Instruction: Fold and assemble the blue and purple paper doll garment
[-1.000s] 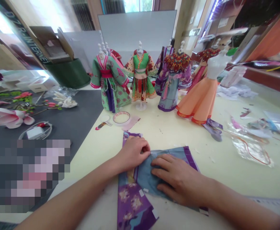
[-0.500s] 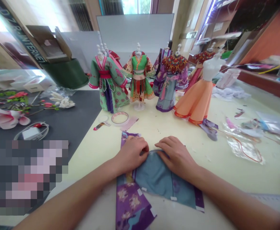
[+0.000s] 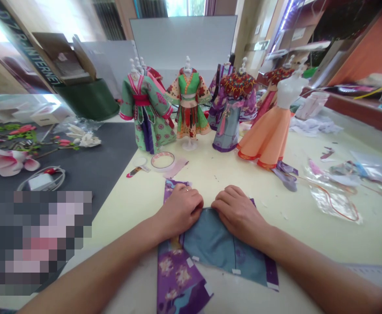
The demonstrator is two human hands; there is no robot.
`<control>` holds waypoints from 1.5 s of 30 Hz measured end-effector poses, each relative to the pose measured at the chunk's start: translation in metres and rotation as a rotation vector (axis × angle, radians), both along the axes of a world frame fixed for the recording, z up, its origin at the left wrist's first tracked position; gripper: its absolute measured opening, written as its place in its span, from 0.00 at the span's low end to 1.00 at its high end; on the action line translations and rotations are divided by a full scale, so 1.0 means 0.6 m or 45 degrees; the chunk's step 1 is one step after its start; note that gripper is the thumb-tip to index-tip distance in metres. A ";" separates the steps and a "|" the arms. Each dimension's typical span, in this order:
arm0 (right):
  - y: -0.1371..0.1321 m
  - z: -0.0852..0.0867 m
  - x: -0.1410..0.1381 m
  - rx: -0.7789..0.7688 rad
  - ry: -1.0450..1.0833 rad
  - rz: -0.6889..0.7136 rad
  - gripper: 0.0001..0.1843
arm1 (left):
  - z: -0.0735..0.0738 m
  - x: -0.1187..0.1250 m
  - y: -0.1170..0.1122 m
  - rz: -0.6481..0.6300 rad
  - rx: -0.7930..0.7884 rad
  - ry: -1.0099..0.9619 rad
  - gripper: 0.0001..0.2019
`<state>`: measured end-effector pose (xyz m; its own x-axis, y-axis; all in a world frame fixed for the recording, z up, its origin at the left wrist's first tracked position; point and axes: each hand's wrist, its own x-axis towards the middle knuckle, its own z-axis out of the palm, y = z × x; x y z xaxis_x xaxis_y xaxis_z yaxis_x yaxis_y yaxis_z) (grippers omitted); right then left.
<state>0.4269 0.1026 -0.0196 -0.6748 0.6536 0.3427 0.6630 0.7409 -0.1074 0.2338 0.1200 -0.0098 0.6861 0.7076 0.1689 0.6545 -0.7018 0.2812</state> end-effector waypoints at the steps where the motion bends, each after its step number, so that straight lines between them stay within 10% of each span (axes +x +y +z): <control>1: 0.000 0.001 0.000 0.004 -0.006 0.011 0.12 | 0.000 0.000 0.000 -0.010 0.012 0.006 0.05; 45: -0.026 0.025 0.007 -0.144 -0.201 0.086 0.11 | 0.035 -0.007 -0.043 -0.184 0.269 0.377 0.07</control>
<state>0.4313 0.0869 -0.0047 -0.7580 0.6333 0.1562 0.6274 0.7734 -0.0911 0.2299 0.0942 0.0114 0.8169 0.5712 0.0807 0.5761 -0.8147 -0.0654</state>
